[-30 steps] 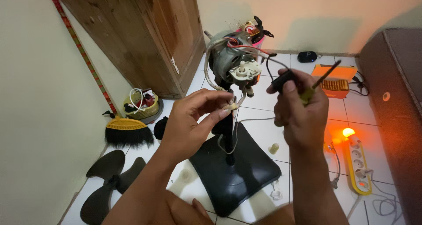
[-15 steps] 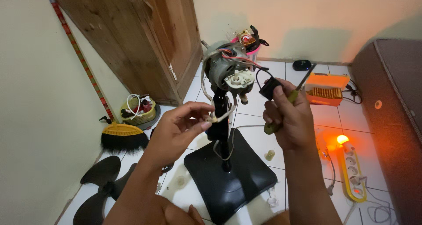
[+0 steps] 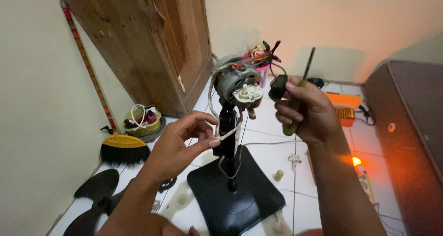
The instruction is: The person sits on the floor servicing a pedestal fan. They apply oil from a bottle to the fan motor, use a screwdriver to tighten screws on the motor housing, wipe the motor with a tissue, and handle the fan base and rear cover while reassembling the fan.
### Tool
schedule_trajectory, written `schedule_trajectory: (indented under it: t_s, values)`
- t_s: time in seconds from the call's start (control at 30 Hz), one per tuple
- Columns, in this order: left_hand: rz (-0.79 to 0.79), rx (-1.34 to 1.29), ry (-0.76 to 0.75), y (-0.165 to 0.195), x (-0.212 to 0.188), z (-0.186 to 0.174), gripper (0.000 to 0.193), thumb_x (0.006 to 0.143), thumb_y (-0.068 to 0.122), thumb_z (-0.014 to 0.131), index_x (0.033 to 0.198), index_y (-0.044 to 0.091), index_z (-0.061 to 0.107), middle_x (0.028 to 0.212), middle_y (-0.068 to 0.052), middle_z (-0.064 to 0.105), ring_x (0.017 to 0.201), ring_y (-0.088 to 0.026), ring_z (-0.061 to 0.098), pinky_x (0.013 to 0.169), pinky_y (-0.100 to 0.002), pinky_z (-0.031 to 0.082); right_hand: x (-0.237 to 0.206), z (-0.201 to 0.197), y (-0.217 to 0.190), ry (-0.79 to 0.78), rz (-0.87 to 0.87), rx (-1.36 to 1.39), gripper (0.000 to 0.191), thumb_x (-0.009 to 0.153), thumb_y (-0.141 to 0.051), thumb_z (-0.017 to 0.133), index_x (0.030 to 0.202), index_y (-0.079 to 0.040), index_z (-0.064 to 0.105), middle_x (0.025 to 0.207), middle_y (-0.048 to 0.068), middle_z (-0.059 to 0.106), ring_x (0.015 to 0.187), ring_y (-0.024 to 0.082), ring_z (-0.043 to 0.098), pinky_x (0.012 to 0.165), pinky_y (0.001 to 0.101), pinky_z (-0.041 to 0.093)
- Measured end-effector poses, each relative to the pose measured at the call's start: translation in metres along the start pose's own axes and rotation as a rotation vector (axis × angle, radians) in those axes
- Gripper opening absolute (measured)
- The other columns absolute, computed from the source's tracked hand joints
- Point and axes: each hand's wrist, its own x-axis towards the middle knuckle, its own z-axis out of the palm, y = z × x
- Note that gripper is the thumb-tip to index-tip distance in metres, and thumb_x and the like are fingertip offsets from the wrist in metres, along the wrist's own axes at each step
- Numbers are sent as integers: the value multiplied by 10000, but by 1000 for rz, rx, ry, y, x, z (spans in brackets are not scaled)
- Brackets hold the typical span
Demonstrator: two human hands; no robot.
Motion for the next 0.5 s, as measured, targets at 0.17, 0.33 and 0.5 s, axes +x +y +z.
schedule_trajectory:
  t_s: [0.17,0.33,0.5]
  values:
    - [-41,-43,88,-10,-15,-14,627,740,72,826,1315,100,577,968,23,665,872,-78,630,795,-252,557,4,6,12,78,-16,-129,142,980,-167,667,1012,-38,616,734,-9,541,508,55,393,488,252,367]
    - [-278,372,227,-98,-70,-80,440,764,145,838,1191,94,742,775,-45,733,734,-128,680,666,-320,521,5,23,15,167,-43,-403,179,843,-100,737,956,-69,601,632,-41,473,493,62,432,385,248,281]
    - [-618,586,245,-247,-125,-135,419,819,247,835,1211,183,703,740,-32,754,726,-89,726,754,-287,609,6,38,4,185,-74,-357,226,901,-119,683,1116,-57,654,600,-70,375,458,47,314,378,234,208]
